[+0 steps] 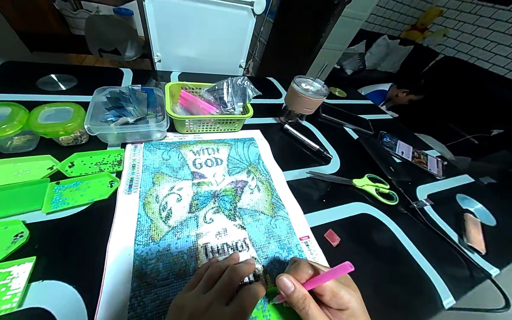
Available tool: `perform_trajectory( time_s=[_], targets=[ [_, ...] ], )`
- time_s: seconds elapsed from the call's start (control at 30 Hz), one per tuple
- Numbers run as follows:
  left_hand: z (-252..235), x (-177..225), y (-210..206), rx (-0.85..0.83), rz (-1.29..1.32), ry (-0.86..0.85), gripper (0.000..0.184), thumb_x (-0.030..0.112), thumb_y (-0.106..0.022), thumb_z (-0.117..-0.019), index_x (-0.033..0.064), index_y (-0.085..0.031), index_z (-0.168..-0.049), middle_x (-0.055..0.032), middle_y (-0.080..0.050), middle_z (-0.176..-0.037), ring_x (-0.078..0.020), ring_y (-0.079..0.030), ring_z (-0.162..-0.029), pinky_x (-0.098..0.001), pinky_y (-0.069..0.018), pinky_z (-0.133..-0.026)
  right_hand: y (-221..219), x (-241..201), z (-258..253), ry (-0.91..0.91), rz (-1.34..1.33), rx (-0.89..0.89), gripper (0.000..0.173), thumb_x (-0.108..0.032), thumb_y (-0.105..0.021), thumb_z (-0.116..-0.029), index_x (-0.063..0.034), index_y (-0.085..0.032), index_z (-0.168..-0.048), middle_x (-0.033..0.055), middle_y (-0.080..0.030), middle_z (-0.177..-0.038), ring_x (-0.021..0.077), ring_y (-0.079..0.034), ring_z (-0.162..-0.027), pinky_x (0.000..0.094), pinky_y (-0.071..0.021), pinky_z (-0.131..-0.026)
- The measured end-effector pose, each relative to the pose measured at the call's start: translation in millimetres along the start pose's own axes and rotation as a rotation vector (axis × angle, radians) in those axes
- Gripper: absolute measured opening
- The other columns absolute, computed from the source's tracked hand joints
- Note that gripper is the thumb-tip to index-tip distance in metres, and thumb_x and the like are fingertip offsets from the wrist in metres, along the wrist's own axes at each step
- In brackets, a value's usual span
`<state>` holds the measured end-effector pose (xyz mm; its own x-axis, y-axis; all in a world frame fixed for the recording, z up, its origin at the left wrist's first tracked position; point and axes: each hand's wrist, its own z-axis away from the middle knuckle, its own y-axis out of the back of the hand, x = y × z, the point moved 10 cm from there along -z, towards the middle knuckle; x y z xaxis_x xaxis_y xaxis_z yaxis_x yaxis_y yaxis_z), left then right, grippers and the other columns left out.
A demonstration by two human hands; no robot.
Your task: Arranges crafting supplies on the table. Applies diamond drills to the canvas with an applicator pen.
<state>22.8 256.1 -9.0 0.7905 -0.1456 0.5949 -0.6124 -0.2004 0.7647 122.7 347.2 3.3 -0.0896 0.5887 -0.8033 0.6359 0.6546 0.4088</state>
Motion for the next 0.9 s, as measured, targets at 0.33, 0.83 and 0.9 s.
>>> perform_trajectory(
  time_s=[0.33,0.83,0.9],
  targets=[
    [-1,0,0,-0.006,0.019,0.012,0.037,0.038,-0.074,-0.0908,0.0115,-0.074,-0.116,-0.0122,-0.069,-0.133,-0.0341,-0.06,-0.131,-0.049,-0.0469,-0.109,-1,0,0,0.018,-0.01,-0.006,0.027,-0.016,-0.055,-0.1073,0.0012,-0.06,-0.088,0.0084,-0.059,-0.071,0.0045,-0.057,-0.064,0.0156,-0.0476,-0.06],
    [-3,0,-1,-0.061,0.025,0.022,0.041,0.039,-0.074,-0.0914,0.0109,-0.073,-0.122,-0.0134,-0.067,-0.136,-0.0354,-0.059,-0.132,-0.0491,-0.0452,-0.111,51,61,-30,-0.299,-0.214,0.248,0.025,-0.021,-0.057,-0.1054,-0.0134,-0.07,-0.085,-0.0045,-0.07,-0.073,-0.0008,-0.063,-0.06,0.0131,-0.0515,-0.054],
    [-3,1,-1,-0.067,0.024,0.019,0.042,0.039,-0.074,-0.0913,0.0105,-0.073,-0.122,-0.0138,-0.067,-0.136,-0.036,-0.059,-0.132,-0.0494,-0.0449,-0.111,51,63,-33,-0.297,-0.183,0.227,0.025,-0.022,-0.056,-0.1058,-0.0137,-0.069,-0.086,-0.0047,-0.069,-0.073,-0.0006,-0.063,-0.06,0.0131,-0.0519,-0.055]
  ],
)
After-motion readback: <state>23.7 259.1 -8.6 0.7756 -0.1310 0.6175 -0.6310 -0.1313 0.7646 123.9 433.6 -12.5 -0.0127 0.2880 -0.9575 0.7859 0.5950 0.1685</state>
